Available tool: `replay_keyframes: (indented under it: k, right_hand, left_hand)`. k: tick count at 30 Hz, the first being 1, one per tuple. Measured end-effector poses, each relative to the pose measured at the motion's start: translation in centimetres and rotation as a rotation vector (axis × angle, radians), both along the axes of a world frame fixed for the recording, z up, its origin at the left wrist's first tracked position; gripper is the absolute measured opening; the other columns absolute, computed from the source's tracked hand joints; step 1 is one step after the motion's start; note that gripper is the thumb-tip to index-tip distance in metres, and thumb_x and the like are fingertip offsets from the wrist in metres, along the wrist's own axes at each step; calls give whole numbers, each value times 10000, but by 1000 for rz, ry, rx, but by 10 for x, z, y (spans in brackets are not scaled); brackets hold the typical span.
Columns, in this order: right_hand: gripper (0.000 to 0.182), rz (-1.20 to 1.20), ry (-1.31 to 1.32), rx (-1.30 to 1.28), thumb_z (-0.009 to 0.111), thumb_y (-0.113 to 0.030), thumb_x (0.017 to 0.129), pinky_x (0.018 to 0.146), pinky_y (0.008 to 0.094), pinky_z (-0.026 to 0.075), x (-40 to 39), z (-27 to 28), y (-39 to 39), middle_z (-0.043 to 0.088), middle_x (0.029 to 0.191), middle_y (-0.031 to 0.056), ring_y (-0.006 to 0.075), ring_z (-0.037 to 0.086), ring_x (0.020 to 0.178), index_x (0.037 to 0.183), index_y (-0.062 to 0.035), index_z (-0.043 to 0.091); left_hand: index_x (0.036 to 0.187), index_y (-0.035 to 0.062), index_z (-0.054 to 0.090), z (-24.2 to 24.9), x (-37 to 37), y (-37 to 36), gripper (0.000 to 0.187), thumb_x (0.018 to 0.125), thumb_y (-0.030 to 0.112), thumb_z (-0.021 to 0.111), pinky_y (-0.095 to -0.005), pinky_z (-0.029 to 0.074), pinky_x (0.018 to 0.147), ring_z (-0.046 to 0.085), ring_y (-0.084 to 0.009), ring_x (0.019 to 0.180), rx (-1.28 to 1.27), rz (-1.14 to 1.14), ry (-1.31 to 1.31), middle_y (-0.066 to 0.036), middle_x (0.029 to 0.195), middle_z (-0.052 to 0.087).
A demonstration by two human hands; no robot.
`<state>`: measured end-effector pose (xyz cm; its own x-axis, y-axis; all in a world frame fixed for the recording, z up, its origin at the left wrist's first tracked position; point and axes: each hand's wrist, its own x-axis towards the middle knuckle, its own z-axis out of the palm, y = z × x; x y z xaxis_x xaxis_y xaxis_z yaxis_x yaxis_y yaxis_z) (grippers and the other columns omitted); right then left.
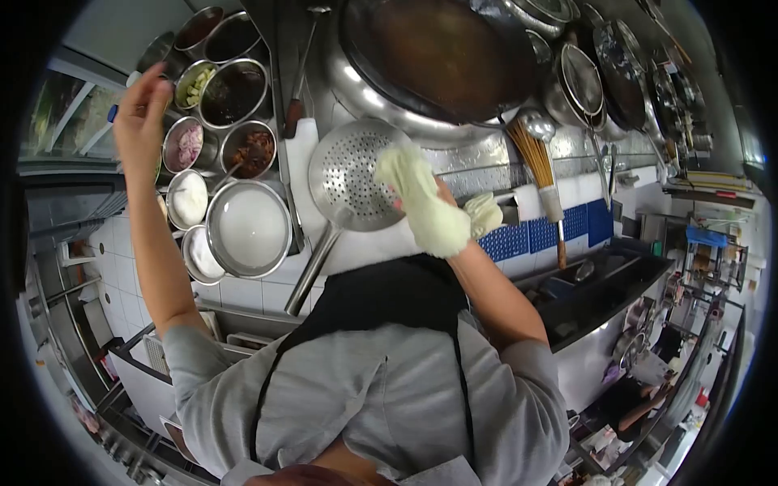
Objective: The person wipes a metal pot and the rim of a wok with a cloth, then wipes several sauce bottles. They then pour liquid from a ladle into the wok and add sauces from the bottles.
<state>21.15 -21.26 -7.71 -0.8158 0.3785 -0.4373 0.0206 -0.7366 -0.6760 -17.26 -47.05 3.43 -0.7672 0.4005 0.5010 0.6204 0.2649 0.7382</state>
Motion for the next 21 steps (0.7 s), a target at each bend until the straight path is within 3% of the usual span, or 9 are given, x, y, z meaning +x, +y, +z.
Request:
replay_keyframes:
  k: [2, 5, 6, 7, 8, 11, 15, 20, 21]
  right_hand:
    - [418, 6, 39, 150, 578, -204, 992, 871, 362, 555, -24, 4, -2, 612, 1258, 68, 210, 611, 1130, 1375, -54, 507]
    - [406, -52, 224, 1175, 651, -144, 880, 769, 416, 551, -64, 43, -27, 648, 1122, 117, 242, 653, 1020, 1258, -33, 556]
    - [420, 22, -29, 1614, 664, -134, 814, 753, 463, 540, -65, 67, -32, 626, 1040, 186, 333, 651, 962, 1218, -59, 579]
    - [402, 181, -197, 1750, 670, -139, 783, 753, 496, 527, -67, 71, -35, 602, 996, 215, 414, 620, 931, 1174, -74, 601]
    - [414, 185, -218, 1792, 670, -109, 765, 753, 490, 523, -64, 96, -43, 611, 993, 192, 399, 637, 919, 1173, -70, 613]
    - [407, 186, -77, 1570, 717, -151, 778, 747, 438, 523, -46, 92, -27, 616, 993, 158, 341, 639, 910, 1166, -58, 639]
    - [411, 192, 51, 1353, 777, -218, 790, 710, 347, 503, 1, 89, 4, 625, 948, 114, 236, 623, 802, 1157, -70, 668]
    - [263, 496, -142, 1229, 726, -204, 862, 645, 312, 495, 86, 66, 69, 690, 850, 117, 189, 619, 690, 1056, -28, 699]
    - [235, 411, -147, 1227, 707, -196, 879, 654, 315, 502, 110, 53, 92, 699, 861, 127, 195, 636, 712, 1040, -23, 701]
  left_hand:
    - [1115, 30, 726, 13, 75, 33, 258, 948, 217, 665, -241, 515, 778, 638, -87, 858, -36, -301, -363, -78, 1097, 720]
    - [1224, 21, 662, -17, 157, 71, 436, 970, 373, 629, -278, 516, 816, 621, -122, 956, -160, -571, -818, -72, 1115, 687]
    - [1319, 11, 588, -31, 185, 82, 563, 962, 444, 626, -289, 503, 849, 605, -130, 1003, -105, -549, -946, -62, 1140, 655]
    - [1330, -26, 555, -20, 211, 88, 630, 944, 463, 649, -294, 484, 894, 599, -137, 1038, -63, -559, -1067, -67, 1186, 640]
    - [1311, -33, 556, -35, 222, 91, 577, 953, 408, 658, -312, 473, 927, 604, -155, 1080, -140, -452, -1186, -77, 1201, 642]
    - [1288, -9, 557, -54, 258, 99, 399, 998, 259, 608, -371, 476, 972, 613, -205, 1139, 338, -297, -1316, -105, 1241, 636]
    - [1308, -43, 530, -59, 281, 100, 400, 996, 198, 596, -409, 455, 1037, 607, -260, 1175, 696, -365, -1379, -142, 1261, 621]
    - [1369, -44, 484, -51, 311, 111, 457, 1021, 247, 541, -431, 433, 1068, 570, -276, 1237, 786, -337, -1125, -169, 1331, 586]
    - [1376, -39, 483, -45, 315, 114, 470, 1029, 275, 525, -432, 423, 1080, 559, -274, 1253, 800, -339, -1092, -161, 1343, 582]
